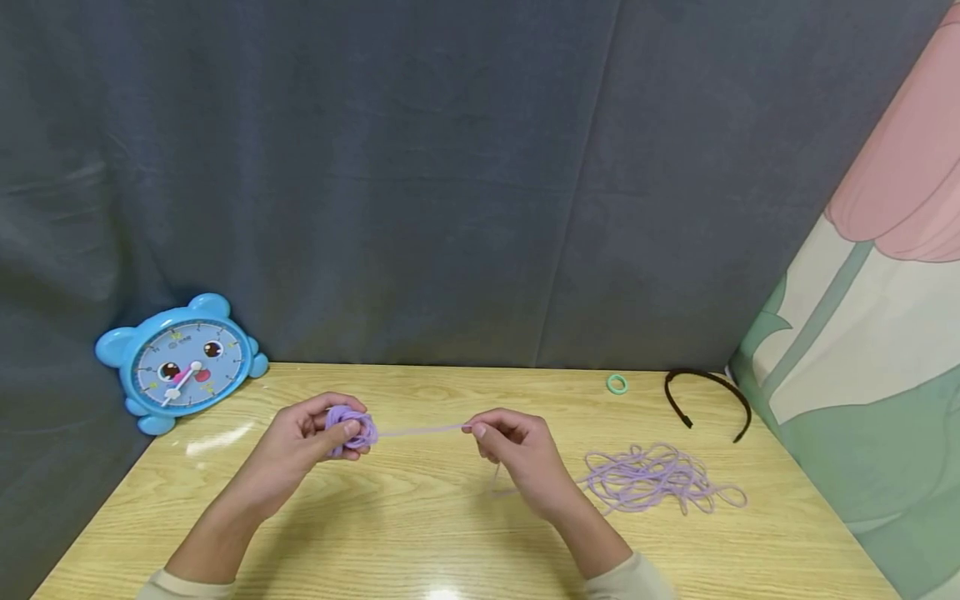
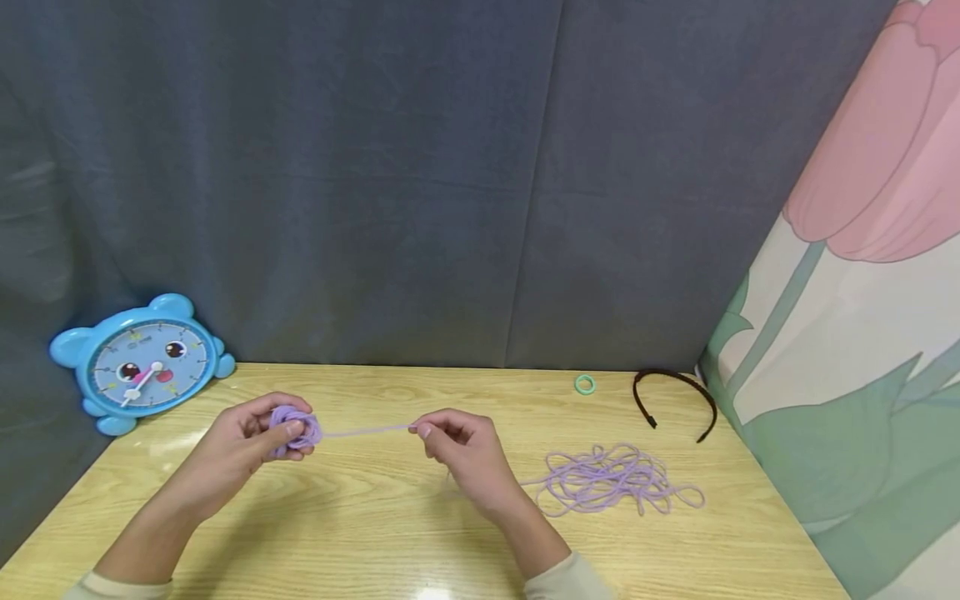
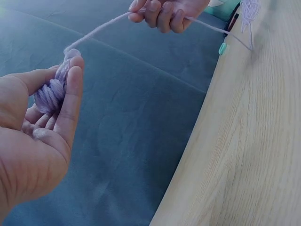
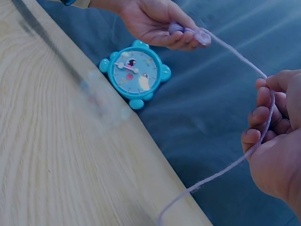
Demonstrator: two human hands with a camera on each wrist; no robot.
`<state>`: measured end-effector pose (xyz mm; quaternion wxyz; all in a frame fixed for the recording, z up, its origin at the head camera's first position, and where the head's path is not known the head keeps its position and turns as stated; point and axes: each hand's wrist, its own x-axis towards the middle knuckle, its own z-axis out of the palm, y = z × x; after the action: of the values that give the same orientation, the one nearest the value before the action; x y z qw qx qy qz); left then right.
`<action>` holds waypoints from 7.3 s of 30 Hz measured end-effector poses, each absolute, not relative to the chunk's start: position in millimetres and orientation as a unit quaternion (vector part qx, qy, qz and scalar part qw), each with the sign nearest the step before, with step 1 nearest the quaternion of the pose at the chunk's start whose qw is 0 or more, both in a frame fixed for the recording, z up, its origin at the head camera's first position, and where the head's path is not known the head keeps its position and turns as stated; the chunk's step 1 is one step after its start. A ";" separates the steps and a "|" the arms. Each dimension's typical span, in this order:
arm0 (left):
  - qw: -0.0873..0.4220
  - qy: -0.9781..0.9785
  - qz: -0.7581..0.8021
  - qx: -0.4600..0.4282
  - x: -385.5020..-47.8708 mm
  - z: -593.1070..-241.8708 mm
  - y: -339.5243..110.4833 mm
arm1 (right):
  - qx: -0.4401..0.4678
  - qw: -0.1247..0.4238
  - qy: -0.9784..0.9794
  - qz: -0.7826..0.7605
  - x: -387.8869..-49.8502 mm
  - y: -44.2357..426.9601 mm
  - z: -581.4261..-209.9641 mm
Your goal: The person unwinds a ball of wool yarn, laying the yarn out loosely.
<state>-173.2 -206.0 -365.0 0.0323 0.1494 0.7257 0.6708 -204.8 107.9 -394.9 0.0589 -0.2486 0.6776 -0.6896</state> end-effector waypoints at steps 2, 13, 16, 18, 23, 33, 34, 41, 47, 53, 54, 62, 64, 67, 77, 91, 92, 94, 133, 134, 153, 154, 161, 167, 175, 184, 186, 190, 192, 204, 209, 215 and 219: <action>0.031 0.726 0.670 0.151 -173.3 -365.1 -206.3 | -0.247 0.052 0.681 -0.687 -205.3 114.2 -393.9; 0.034 0.716 0.681 0.149 -173.8 -365.0 -207.6 | -0.200 -0.002 0.695 -0.691 -210.5 143.7 -386.5; 0.033 0.714 0.683 0.150 -173.9 -365.4 -207.9 | -0.186 -0.015 0.692 -0.698 -211.3 149.1 -384.3; 0.032 0.714 0.683 0.152 -174.2 -365.7 -208.2 | -0.180 -0.023 0.687 -0.703 -211.9 152.2 -383.1; 0.029 0.713 0.682 0.159 -174.7 -365.9 -208.5 | -0.183 -0.033 0.670 -0.719 -214.4 158.6 -381.9; 0.029 0.716 0.680 0.152 -174.6 -365.2 -209.6 | -0.193 -0.050 0.634 -0.747 -216.3 170.5 -376.5; 0.030 0.718 0.680 0.150 -174.4 -365.1 -209.9 | -0.190 -0.052 0.633 -0.749 -216.4 171.8 -375.4; 0.031 0.713 0.683 0.154 -174.1 -366.1 -210.7 | -0.170 -0.061 0.620 -0.764 -217.2 183.1 -368.7; 0.028 0.722 0.676 0.148 -174.2 -366.7 -212.4 | -0.170 -0.086 0.585 -0.789 -219.2 193.5 -363.2; 0.025 0.727 0.670 0.144 -174.9 -365.5 -212.6 | -0.181 -0.111 0.553 -0.806 -221.7 207.6 -355.7; 0.025 0.728 0.670 0.143 -174.9 -365.2 -212.6 | -0.181 -0.114 0.547 -0.809 -221.9 210.1 -354.5; 0.032 0.727 0.669 0.152 -175.7 -365.8 -212.0 | -0.163 -0.137 0.538 -0.816 -220.1 230.7 -354.4; 0.035 0.726 0.670 0.152 -175.9 -366.0 -211.6 | -0.159 -0.142 0.537 -0.816 -219.0 235.5 -355.2; 0.039 0.725 0.671 0.150 -176.0 -366.1 -211.2 | -0.162 -0.150 0.530 -0.819 -218.0 242.1 -355.7; 0.101 0.735 0.650 0.164 -175.8 -366.2 -213.8 | -0.190 -0.161 0.496 -0.832 -220.5 258.0 -355.6; 0.152 0.727 0.651 0.157 -175.5 -362.5 -212.7 | -0.186 -0.164 0.493 -0.834 -223.0 259.2 -355.8; 0.150 0.730 0.649 0.156 -176.0 -363.2 -212.7 | -0.183 -0.165 0.490 -0.836 -223.0 260.1 -355.6; 0.145 0.734 0.644 0.158 -176.9 -364.8 -212.6 | -0.177 -0.168 0.481 -0.842 -222.7 262.8 -354.8; 0.095 0.737 0.653 0.148 -175.1 -363.6 -212.6 | -0.003 -0.307 0.420 -0.854 -223.5 344.5 -349.7; 0.098 0.737 0.652 0.150 -175.1 -363.7 -212.3 | 0.016 -0.309 0.443 -0.842 -224.5 344.2 -351.1; 0.099 0.734 0.650 0.167 -174.8 -367.2 -209.6 | -0.177 -0.178 0.579 -0.776 -235.3 266.6 -368.4; 0.100 0.733 0.652 0.167 -174.7 -367.9 -209.7 | -0.177 -0.172 0.588 -0.770 -236.2 259.3 -369.1; 0.095 0.731 0.655 0.168 -173.9 -371.2 -211.0 | -0.194 -0.105 0.645 -0.732 -239.8 210.8 -375.7; 0.102 0.730 0.653 0.173 -173.9 -371.9 -211.4 | -0.198 -0.065 0.663 -0.719 -237.8 171.4 -377.8; 0.101 0.732 0.651 0.175 -174.1 -371.2 -211.0 | -0.215 -0.034 0.664 -0.715 -234.7 129.8 -384.0; 0.107 0.733 0.649 0.173 -174.5 -369.9 -209.4 | -0.228 0.018 0.654 -0.721 -227.9 90.0 -391.8; 0.106 0.734 0.648 0.173 -174.6 -369.4 -209.0 | -0.232 0.025 0.654 -0.719 -227.0 82.2 -393.7; 0.102 0.735 0.647 0.174 -174.9 -368.4 -208.0 | -0.241 0.040 0.652 -0.718 -224.5 67.9 -397.7; 0.100 0.736 0.646 0.176 -175.1 -367.8 -207.8 | -0.240 0.049 0.652 -0.717 -222.8 60.9 -399.7; 0.097 0.744 0.637 0.176 -175.3 -367.0 -208.1 | -0.248 0.154 0.669 -0.683 -210.5 34.4 -410.8; 0.100 0.744 0.637 0.177 -175.8 -367.0 -207.3 | -0.242 0.142 0.686 -0.671 -207.1 40.5 -408.8; 0.104 0.744 0.636 0.174 -175.5 -366.9 -206.6 | -0.227 0.131 0.694 -0.671 -206.6 54.9 -403.1; 0.108 0.744 0.637 0.169 -175.7 -367.5 -206.3 | -0.203 0.119 0.696 -0.678 -208.3 65.5 -400.0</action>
<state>-175.7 -206.3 -367.5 0.1079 0.1688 0.7441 0.6373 -208.3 65.5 -400.0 0.1190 -0.2030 0.6965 -0.6779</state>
